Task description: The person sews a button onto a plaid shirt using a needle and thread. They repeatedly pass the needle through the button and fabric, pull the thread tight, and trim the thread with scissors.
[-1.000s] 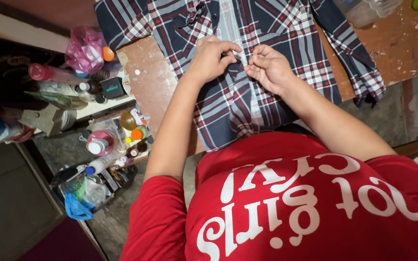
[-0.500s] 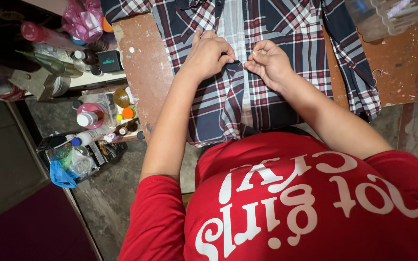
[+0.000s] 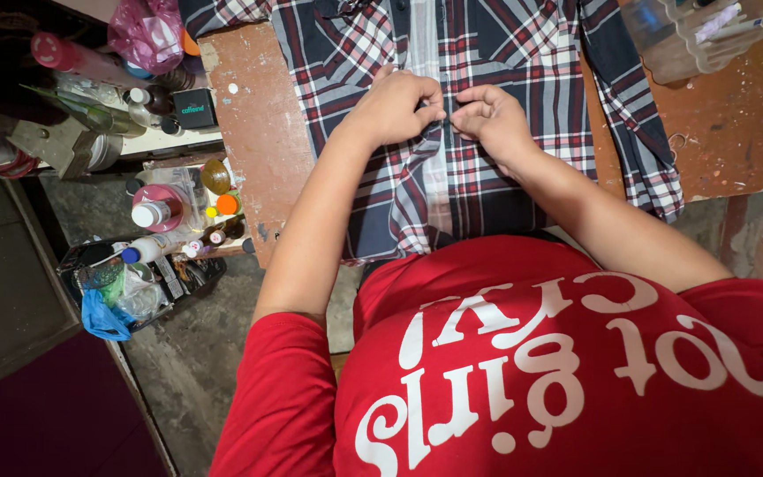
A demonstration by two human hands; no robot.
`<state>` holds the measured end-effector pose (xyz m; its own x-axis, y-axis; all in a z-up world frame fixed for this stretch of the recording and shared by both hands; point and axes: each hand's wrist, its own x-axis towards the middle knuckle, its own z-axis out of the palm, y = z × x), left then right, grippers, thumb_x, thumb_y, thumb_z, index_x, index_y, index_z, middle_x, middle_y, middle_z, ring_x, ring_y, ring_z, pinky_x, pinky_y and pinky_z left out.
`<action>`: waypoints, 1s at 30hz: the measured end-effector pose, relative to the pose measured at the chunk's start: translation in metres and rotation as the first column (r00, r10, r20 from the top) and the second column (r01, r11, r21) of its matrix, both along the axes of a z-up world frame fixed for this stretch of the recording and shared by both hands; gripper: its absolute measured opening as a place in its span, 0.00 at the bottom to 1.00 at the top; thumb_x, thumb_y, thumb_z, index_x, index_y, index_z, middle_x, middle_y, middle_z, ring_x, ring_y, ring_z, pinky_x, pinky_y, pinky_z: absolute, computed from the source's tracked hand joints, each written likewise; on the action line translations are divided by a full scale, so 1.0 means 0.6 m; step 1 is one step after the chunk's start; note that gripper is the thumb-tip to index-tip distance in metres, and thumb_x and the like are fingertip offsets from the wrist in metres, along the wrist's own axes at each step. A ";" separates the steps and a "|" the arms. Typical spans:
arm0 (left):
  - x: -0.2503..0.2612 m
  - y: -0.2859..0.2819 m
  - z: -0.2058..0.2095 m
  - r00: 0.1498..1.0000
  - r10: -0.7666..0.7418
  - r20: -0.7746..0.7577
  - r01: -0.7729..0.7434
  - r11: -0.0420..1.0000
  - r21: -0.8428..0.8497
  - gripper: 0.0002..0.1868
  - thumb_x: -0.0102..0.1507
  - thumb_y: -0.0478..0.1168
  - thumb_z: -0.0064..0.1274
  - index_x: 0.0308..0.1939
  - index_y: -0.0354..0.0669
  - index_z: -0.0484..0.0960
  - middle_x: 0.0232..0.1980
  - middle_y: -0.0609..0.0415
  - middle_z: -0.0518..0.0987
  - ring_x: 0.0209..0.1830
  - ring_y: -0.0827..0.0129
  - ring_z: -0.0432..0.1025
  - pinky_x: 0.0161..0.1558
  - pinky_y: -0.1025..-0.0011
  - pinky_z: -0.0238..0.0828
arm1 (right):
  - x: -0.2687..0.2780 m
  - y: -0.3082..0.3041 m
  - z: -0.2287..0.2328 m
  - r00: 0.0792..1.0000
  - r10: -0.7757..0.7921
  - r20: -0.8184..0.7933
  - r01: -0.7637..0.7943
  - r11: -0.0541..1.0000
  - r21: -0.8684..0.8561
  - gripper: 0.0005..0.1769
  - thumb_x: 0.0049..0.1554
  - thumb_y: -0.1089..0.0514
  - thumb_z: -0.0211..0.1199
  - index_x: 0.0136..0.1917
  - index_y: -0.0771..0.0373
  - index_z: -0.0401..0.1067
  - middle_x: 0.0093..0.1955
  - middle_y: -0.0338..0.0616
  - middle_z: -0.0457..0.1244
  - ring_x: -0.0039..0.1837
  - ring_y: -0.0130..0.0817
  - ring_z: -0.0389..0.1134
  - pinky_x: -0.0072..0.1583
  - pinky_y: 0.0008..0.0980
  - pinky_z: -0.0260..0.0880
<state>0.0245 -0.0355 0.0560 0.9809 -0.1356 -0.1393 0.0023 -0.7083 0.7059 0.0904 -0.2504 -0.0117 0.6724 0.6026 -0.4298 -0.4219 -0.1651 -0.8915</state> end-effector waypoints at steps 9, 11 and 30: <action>0.028 -0.010 0.017 0.998 -0.020 0.062 0.029 0.986 -0.164 0.06 0.62 0.39 0.61 0.43 0.47 0.86 0.30 0.55 0.82 0.30 0.67 0.77 0.38 0.66 0.72 | -0.041 -0.002 0.018 0.996 0.051 -0.075 -0.034 0.977 0.210 0.07 0.63 0.64 0.66 0.55 0.67 0.74 0.46 0.33 0.66 0.47 0.17 0.64 0.52 0.18 0.66; 0.028 -0.009 0.019 0.998 -0.012 0.059 0.024 0.978 -0.209 0.08 0.62 0.38 0.62 0.44 0.46 0.86 0.28 0.54 0.80 0.28 0.67 0.76 0.33 0.69 0.71 | -0.042 0.004 0.021 0.994 0.055 -0.097 -0.035 0.979 0.201 0.04 0.62 0.64 0.67 0.49 0.67 0.76 0.42 0.32 0.65 0.44 0.17 0.62 0.48 0.18 0.64; -0.087 -0.087 0.012 0.713 0.662 -0.232 -0.688 0.595 -0.415 0.09 0.60 0.37 0.66 0.43 0.41 0.88 0.35 0.57 0.86 0.31 0.81 0.76 0.35 0.80 0.74 | -0.065 0.001 0.025 0.977 -0.119 0.179 0.091 0.984 0.154 0.04 0.60 0.69 0.70 0.49 0.69 0.76 0.41 0.36 0.69 0.41 0.15 0.66 0.44 0.16 0.67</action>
